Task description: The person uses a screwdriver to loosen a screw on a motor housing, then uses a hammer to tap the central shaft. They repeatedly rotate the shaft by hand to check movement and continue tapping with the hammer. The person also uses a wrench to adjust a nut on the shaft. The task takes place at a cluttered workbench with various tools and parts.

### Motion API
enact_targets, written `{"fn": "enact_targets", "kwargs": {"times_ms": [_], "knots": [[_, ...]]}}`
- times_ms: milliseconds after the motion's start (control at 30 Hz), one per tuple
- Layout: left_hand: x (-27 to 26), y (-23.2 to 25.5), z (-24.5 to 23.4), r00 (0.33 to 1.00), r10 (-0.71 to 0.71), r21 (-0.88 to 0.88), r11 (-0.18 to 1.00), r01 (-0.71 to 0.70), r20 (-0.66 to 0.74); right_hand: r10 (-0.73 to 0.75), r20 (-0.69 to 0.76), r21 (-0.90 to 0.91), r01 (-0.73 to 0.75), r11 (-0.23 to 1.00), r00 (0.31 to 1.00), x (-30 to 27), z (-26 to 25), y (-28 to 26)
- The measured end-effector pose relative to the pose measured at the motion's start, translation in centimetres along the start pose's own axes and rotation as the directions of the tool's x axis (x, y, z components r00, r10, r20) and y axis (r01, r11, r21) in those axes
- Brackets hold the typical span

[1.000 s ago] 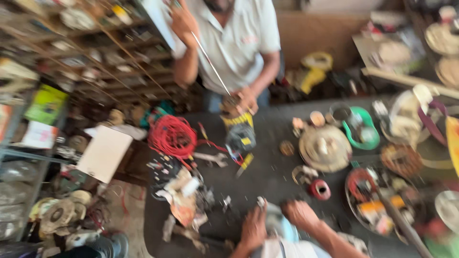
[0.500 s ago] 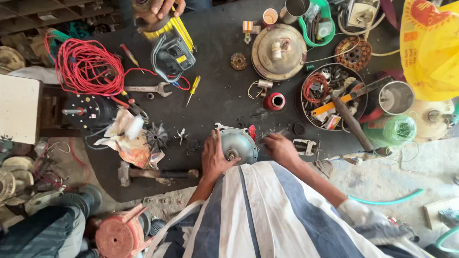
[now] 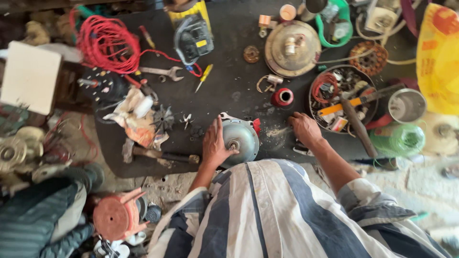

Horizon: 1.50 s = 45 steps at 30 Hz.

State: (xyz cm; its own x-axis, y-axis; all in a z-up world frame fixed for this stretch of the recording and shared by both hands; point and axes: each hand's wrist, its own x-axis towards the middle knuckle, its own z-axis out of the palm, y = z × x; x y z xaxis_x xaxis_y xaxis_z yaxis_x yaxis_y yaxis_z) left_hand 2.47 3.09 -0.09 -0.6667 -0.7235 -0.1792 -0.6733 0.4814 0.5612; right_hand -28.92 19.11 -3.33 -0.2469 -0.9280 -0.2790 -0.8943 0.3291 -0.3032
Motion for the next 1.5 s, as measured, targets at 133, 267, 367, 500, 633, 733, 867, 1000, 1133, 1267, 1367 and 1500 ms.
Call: {"fn": "enact_targets", "kwargs": {"times_ms": [133, 267, 367, 500, 633, 733, 867, 1000, 1133, 1267, 1367, 1500], "knots": [[-2.8, 0.6, 2.0, 0.95, -0.289, -0.095, 0.956, 0.279, -0.115, -0.083, 0.05, -0.03, 0.085, 0.996, 0.995, 0.7, 0.2, 1.3], [-3.4, -0.8, 3.0, 0.976, -0.139, -0.136, 0.984, 0.117, -0.167, -0.16, 0.144, -0.074, 0.171, 0.982, 0.977, 1.1, 0.2, 2.3], [-2.1, -2.5, 2.9, 0.992, -0.088, -0.142, 0.987, 0.075, -0.089, -0.177, 0.189, -0.087, 0.195, 0.977, 0.966, 1.5, 0.0, 2.4], [-2.0, -1.4, 3.8, 0.963, -0.253, -0.081, 0.966, 0.246, -0.093, -0.203, 0.146, -0.084, 0.216, 0.973, 0.968, 1.5, -0.9, 1.8], [-3.4, 2.0, 5.8, 0.861, -0.35, -0.125, 0.937, 0.327, -0.368, -0.162, 0.051, 0.094, 0.157, 0.983, 0.985, 0.7, -1.2, 0.3], [-3.2, 3.0, 6.2, 0.806, -0.504, -0.151, 0.863, 0.482, -0.31, -0.234, 0.029, 0.336, 0.211, 0.918, 0.972, 1.1, -1.3, -1.3], [-1.9, 1.0, 4.0, 0.938, -0.321, -0.082, 0.946, 0.313, -0.132, -0.226, 0.147, 0.433, 0.143, 0.89, 0.963, 2.9, -1.7, -4.2], [-1.3, 0.4, 3.1, 0.942, -0.333, -0.071, 0.94, 0.334, 0.033, -0.256, 0.14, 0.493, 0.157, 0.856, 0.956, 6.1, -2.3, -7.1], [-1.3, 0.8, 2.6, 0.93, -0.363, -0.097, 0.925, 0.367, 0.059, -0.326, 0.097, 0.565, 0.218, 0.795, 0.94, 9.4, -2.4, -9.5], [-1.2, 1.1, 1.8, 0.928, -0.366, -0.061, 0.927, 0.37, 0.07, -0.374, 0.082, 0.558, 0.268, 0.786, 0.924, 11.8, -1.9, -11.2], [-1.0, 1.1, 1.6, 0.932, -0.356, -0.031, 0.933, 0.359, 0.068, -0.409, 0.087, 0.56, 0.295, 0.775, 0.909, 12.3, -1.1, -11.8], [-0.1, 1.1, 1.3, 0.925, -0.364, 0.004, 0.931, 0.366, 0.111, -0.511, 0.039, 0.44, 0.444, 0.78, 0.858, 12.8, -0.5, -12.2]]}}
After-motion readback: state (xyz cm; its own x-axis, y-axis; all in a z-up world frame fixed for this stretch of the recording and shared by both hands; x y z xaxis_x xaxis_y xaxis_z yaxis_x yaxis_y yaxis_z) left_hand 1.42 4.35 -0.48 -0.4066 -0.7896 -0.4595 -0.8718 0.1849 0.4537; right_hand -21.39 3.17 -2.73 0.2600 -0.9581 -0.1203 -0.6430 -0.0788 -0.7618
